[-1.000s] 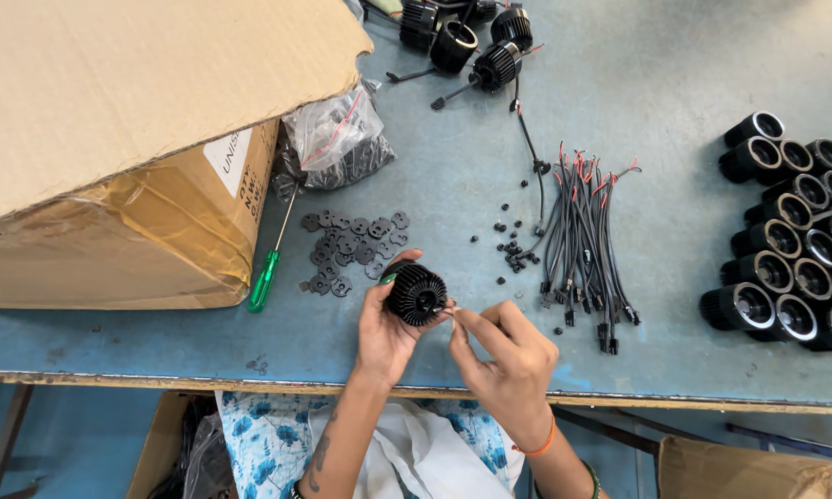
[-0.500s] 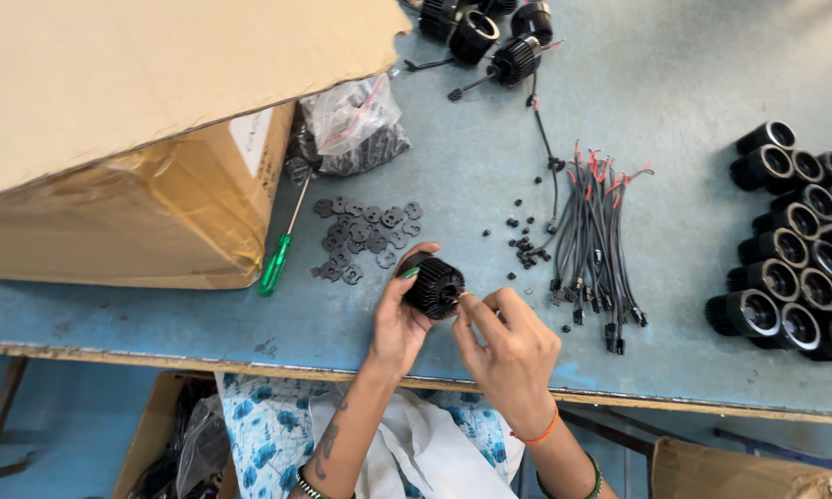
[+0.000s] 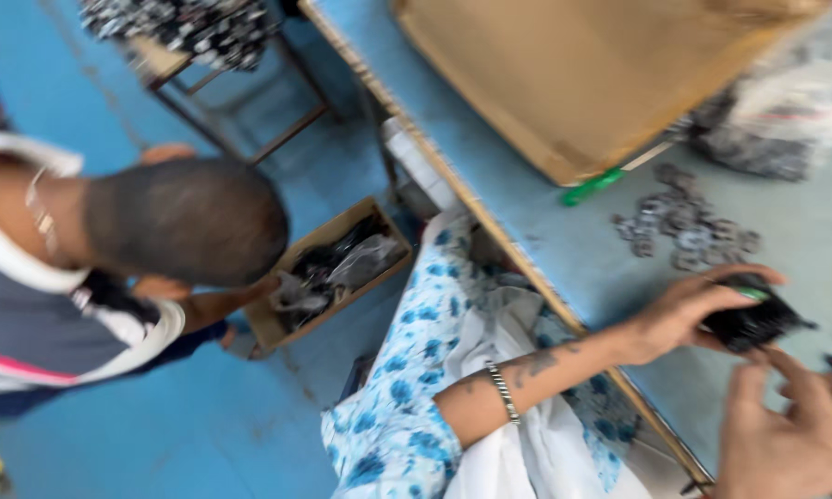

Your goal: The person assembles small black cylindrical electronic components by inserting wires into them and securing them with small black caps. They handle multiple components one at a time, placing finished units on the table.

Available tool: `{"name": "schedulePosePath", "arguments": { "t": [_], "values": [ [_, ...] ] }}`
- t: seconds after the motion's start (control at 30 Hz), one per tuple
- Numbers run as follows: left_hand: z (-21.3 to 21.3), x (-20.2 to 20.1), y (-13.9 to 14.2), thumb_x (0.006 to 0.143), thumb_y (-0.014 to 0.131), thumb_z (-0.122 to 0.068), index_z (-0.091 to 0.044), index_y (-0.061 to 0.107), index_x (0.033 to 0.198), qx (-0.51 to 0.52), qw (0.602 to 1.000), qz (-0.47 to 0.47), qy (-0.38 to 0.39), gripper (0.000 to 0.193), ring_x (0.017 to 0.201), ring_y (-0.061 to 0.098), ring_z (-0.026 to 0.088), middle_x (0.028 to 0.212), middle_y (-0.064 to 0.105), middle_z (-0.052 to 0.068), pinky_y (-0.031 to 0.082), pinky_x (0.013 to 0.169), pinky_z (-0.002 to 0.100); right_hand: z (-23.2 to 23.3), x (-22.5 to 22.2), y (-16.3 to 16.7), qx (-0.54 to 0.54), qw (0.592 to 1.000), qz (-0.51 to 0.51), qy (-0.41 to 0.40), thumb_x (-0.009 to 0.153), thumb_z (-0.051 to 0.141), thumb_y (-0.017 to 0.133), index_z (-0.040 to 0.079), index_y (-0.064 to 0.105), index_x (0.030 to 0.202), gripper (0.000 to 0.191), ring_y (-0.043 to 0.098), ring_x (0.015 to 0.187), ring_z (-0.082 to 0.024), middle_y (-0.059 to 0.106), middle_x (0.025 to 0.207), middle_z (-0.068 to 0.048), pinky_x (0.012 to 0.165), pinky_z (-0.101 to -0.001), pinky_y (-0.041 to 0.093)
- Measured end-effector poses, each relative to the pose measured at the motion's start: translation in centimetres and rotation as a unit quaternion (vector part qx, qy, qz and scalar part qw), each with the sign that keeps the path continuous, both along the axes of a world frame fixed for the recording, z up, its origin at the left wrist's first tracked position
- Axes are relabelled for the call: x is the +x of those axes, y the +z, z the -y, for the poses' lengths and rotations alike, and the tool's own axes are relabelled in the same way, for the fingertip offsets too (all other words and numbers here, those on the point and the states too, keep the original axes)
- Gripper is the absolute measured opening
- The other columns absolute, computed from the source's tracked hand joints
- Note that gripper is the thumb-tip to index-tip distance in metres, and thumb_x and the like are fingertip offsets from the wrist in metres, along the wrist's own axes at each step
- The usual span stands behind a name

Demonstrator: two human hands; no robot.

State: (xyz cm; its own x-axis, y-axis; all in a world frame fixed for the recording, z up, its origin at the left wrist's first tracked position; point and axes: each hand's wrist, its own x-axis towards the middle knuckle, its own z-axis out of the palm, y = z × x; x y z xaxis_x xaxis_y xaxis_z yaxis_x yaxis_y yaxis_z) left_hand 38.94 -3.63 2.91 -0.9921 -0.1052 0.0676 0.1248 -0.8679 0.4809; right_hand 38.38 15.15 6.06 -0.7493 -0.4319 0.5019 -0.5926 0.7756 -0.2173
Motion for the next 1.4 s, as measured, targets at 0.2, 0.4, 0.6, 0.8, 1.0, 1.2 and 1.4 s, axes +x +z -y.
{"name": "schedulePosePath", "arguments": {
  "t": [0.2,0.4,0.6,0.8,1.0,1.2,1.4],
  "values": [
    [-1.0,-1.7,-1.5,0.113,0.057,-0.027,-0.010,0.052,0.139,-0.015,0.999,-0.046,-0.012,0.031,0.105,0.065,0.022,0.121,0.063,0.010,0.058,0.091,0.038,-5.0,-7.4,-7.1,-0.072,0.991,0.107,0.025,0.107,0.006,0.063,0.003,0.074,0.120,0.018,0.052,0.084,-0.017,0.065,0.099,-0.009,0.076,-0.0273,0.041],
    [-1.1,-1.3,-2.5,0.112,0.056,-0.024,-0.006,0.050,0.140,-0.001,0.999,-0.042,0.007,0.034,0.114,0.063,0.020,0.126,0.060,0.011,0.059,0.096,0.043,-4.8,-5.9,-9.3,-0.136,0.976,0.100,0.135,0.112,0.004,0.048,-0.005,0.065,0.126,0.023,0.062,0.114,-0.017,0.067,0.122,-0.012,0.103,-0.0321,0.049],
    [-1.5,-1.1,-2.5,0.111,0.060,-0.027,-0.007,0.048,0.143,-0.005,1.000,0.001,0.019,0.040,0.115,0.060,0.022,0.129,0.058,0.010,0.058,0.094,0.044,-3.5,-4.7,-8.9,-0.179,0.960,0.153,0.150,0.114,0.004,0.045,-0.005,0.062,0.133,0.027,0.065,0.116,-0.019,0.067,0.125,-0.013,0.104,-0.0319,0.053],
    [-1.4,-0.9,-2.9,0.111,0.057,-0.021,-0.005,0.048,0.141,0.022,0.999,-0.023,0.003,0.035,0.120,0.060,0.021,0.128,0.058,0.011,0.058,0.096,0.044,-3.6,-5.5,-9.9,-0.200,0.952,0.177,0.149,0.114,0.000,0.049,-0.006,0.061,0.135,0.025,0.064,0.110,-0.020,0.065,0.123,-0.016,0.099,-0.0305,0.055],
    [0.3,0.7,-1.6,0.113,0.050,-0.020,-0.009,0.052,0.137,0.055,0.998,-0.032,0.001,0.026,0.115,0.060,0.019,0.132,0.059,0.008,0.056,0.094,0.041,-0.4,-3.3,-6.0,-0.207,0.950,0.196,0.130,0.114,-0.005,0.052,-0.008,0.060,0.136,0.024,0.064,0.104,-0.020,0.064,0.120,-0.018,0.093,-0.0291,0.056],
    [1.1,2.4,1.1,0.105,0.055,-0.021,-0.013,0.058,0.140,-0.005,1.000,0.016,-0.012,0.035,0.107,0.064,0.017,0.124,0.062,0.006,0.059,0.088,0.038,4.9,3.6,4.4,-0.212,0.970,0.095,0.068,0.103,-0.008,0.076,-0.005,0.062,0.128,0.028,0.074,0.101,-0.018,0.072,0.106,-0.015,0.094,-0.0281,0.059],
    [2.8,4.6,2.7,0.099,0.052,-0.019,-0.010,0.056,0.139,0.045,0.998,0.037,0.012,0.041,0.105,0.067,0.015,0.116,0.065,0.005,0.059,0.085,0.032,10.5,6.6,9.7,-0.205,0.974,0.098,0.000,0.086,-0.007,0.076,-0.001,0.069,0.111,0.026,0.077,0.088,-0.015,0.077,0.097,-0.010,0.079,-0.0269,0.059]
  ]
}}
